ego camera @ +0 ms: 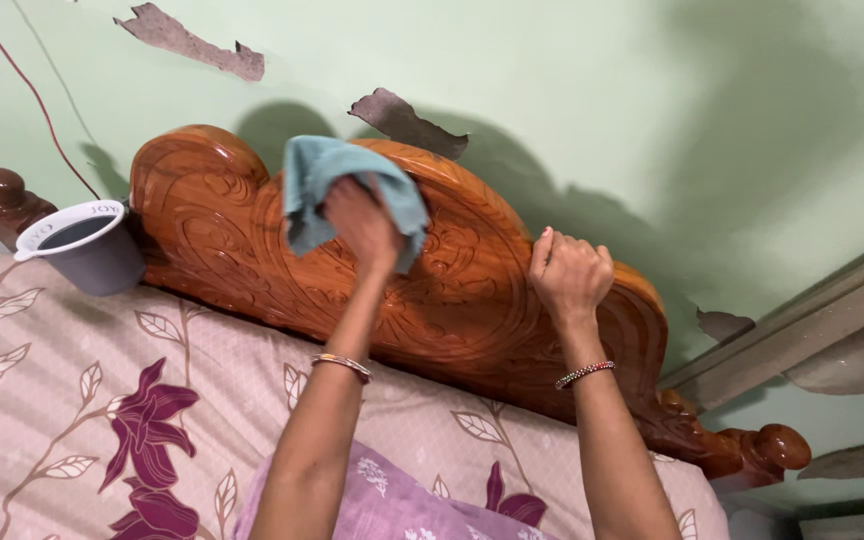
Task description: The person wipes the carved wooden surface of a headboard with a cloth, dipping the cloth into a container of liquid and repeatedly cleaning various sections of the wood.
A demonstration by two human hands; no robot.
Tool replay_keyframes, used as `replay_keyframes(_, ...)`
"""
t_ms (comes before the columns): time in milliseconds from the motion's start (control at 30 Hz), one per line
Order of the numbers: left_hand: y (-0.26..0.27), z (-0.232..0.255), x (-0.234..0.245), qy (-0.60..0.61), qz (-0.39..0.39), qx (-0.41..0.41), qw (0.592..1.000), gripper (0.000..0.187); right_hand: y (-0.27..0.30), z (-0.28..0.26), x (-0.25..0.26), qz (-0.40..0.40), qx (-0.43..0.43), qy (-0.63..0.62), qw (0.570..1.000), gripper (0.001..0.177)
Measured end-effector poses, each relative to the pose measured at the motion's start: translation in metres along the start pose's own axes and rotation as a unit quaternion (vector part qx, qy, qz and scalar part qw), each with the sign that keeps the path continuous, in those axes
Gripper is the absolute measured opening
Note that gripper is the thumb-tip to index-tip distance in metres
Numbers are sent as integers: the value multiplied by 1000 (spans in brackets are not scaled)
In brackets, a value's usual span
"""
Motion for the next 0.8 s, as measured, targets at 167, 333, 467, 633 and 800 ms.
replay_keyframes(167,-18,-96,-32,-97,-97,149,979,107,0,-1,1,9,5,9,1000,43)
replay_keyframes(333,-27,-51,9,-59,10,40,997,106,-1,1,0,-1,-2,15,1000,44)
replay_keyframes(467,-27,36,39,-25,-57,-36,997,72,0,1,-2,-6,-5,19,1000,44)
replay_keyframes(633,-3,140,98,-29,-75,-201,976,57,0,-2,1,6,5,24,1000,44)
replay_keyframes(800,7,156,125,63,-63,-280,956,49,1,-7,2,3,13,26,1000,42)
Point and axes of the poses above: each hand's wrist, its own y-axis away from the middle knuckle, its own x-axis out of the back of the hand, z = x × y, the point moved 9 cm from there along -y, towards the middle knuckle, and after that the axes turned 15 degrees about -y, right-handed, at the moved point
